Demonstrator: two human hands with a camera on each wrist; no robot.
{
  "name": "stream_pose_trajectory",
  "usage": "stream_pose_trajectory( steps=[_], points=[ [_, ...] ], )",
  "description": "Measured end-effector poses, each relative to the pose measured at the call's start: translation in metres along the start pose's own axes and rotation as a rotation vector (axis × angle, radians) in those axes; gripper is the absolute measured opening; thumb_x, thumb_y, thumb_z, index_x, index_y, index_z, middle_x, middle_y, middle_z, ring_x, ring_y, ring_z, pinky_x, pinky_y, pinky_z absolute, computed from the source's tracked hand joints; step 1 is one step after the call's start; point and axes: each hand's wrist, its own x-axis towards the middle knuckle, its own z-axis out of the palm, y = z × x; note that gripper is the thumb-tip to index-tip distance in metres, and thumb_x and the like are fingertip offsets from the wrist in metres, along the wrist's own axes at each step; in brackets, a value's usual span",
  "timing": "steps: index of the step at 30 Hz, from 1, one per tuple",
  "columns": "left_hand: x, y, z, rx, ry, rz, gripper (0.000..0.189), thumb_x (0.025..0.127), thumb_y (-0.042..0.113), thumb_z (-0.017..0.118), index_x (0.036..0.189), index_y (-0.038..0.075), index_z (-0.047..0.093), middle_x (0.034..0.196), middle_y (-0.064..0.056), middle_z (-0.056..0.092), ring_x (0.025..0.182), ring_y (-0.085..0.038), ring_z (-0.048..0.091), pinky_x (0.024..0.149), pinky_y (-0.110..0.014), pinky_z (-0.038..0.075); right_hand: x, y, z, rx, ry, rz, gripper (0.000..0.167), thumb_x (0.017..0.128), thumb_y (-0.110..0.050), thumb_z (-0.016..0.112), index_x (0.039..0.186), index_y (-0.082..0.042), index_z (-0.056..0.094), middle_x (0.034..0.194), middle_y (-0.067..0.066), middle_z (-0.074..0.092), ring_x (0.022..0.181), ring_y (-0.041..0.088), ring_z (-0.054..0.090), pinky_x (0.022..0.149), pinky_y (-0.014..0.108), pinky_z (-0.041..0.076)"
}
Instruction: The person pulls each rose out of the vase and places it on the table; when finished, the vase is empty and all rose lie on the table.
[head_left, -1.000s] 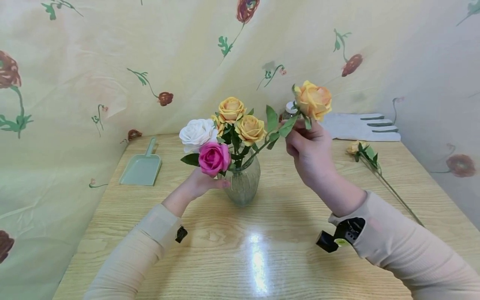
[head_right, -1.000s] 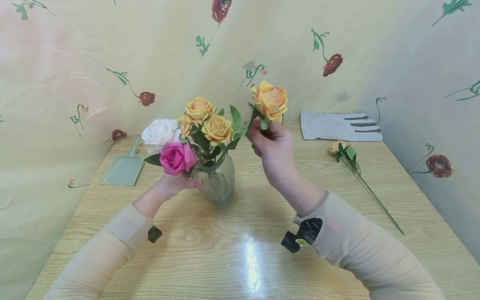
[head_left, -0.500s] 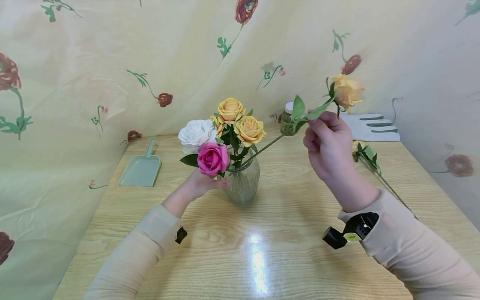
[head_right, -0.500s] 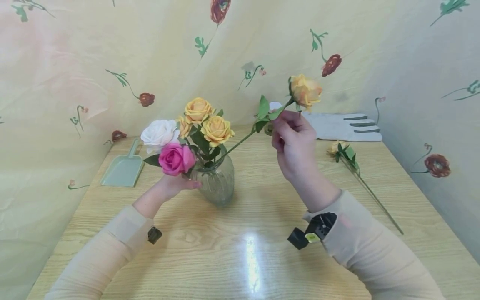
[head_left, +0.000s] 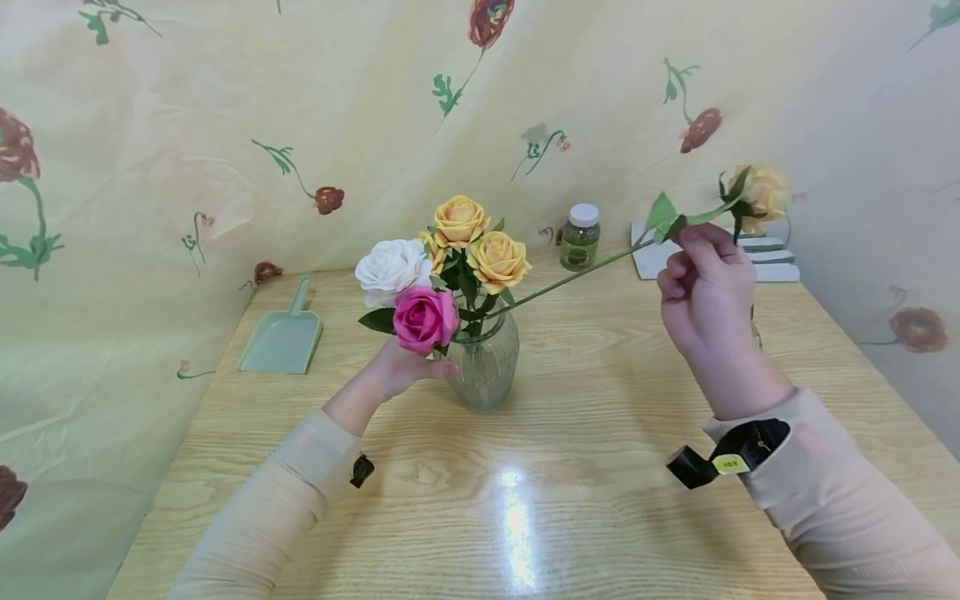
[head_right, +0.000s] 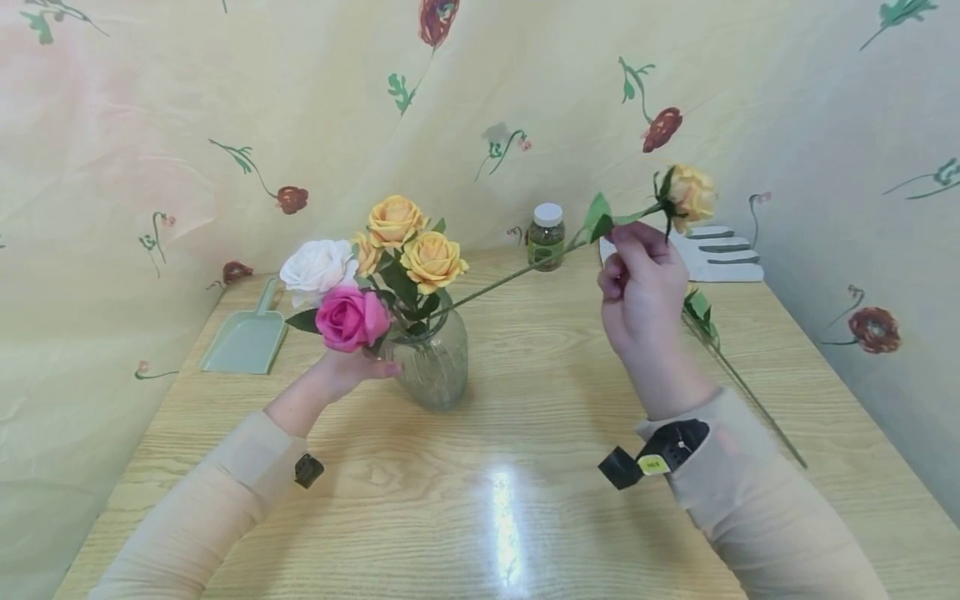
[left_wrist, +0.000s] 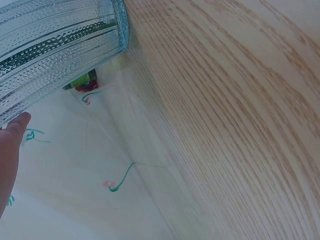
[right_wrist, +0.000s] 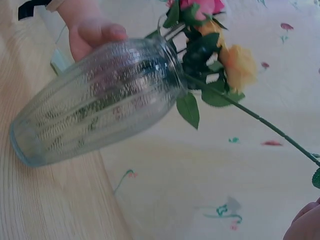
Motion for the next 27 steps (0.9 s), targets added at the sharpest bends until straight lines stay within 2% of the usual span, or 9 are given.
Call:
stream_pose_trajectory(
  steps=[7,9,17,23,27],
  points=[
    [0.000,-0.001,-0.001,0.012,-0.008,0.003,0.084,0.067,0.026,0.085,0.134,0.002,0.039,0.131,-0.016,0.044,0.126,-0.029,0.038,0.107,-0.047,0.029,0.011,-0.015,-0.022,-0.023,0.082,-0.030,0.008,0.087,0.009,0.059,0.082,0.003,0.056,0.074,0.013,0.063,0.049,0.015,0.041,0.042,0.018,0.019],
    [0.000,-0.002,-0.001,0.001,-0.010,0.005,0.085,0.067,0.026,0.085,0.135,0.003,0.038,0.131,-0.016,0.044,0.126,-0.029,0.038,0.107,-0.047,0.029,0.014,-0.019,-0.029,-0.047,0.097,-0.043,0.007,0.086,0.009,0.059,0.083,0.003,0.056,0.073,0.013,0.062,0.048,0.014,0.041,0.042,0.018,0.020],
    [0.000,-0.003,0.000,-0.028,-0.005,0.010,0.074,0.071,0.007,0.082,0.132,0.002,0.040,0.130,-0.014,0.045,0.125,-0.027,0.040,0.106,-0.045,0.031,0.031,-0.032,-0.055,-0.196,0.172,-0.062,0.013,0.083,0.005,0.066,0.092,0.004,0.056,0.073,0.010,0.059,0.047,0.013,0.041,0.039,0.018,0.025],
    [0.000,-0.004,0.000,-0.027,-0.006,0.010,0.072,0.071,0.004,0.080,0.131,0.002,0.042,0.131,-0.014,0.045,0.125,-0.027,0.040,0.106,-0.045,0.031,0.042,-0.039,-0.075,-0.267,0.209,-0.067,0.006,0.083,0.009,0.064,0.083,0.004,0.060,0.071,0.009,0.058,0.043,0.013,0.039,0.042,0.020,0.014],
    [0.001,-0.005,0.000,-0.029,-0.007,0.014,0.070,0.070,0.004,0.080,0.130,0.002,0.043,0.130,-0.014,0.045,0.124,-0.027,0.040,0.106,-0.045,0.031,0.045,-0.045,-0.090,-0.368,0.229,-0.074,0.005,0.081,0.008,0.067,0.080,0.003,0.065,0.080,0.006,0.054,0.044,0.011,0.042,0.039,0.020,0.015]
  ],
)
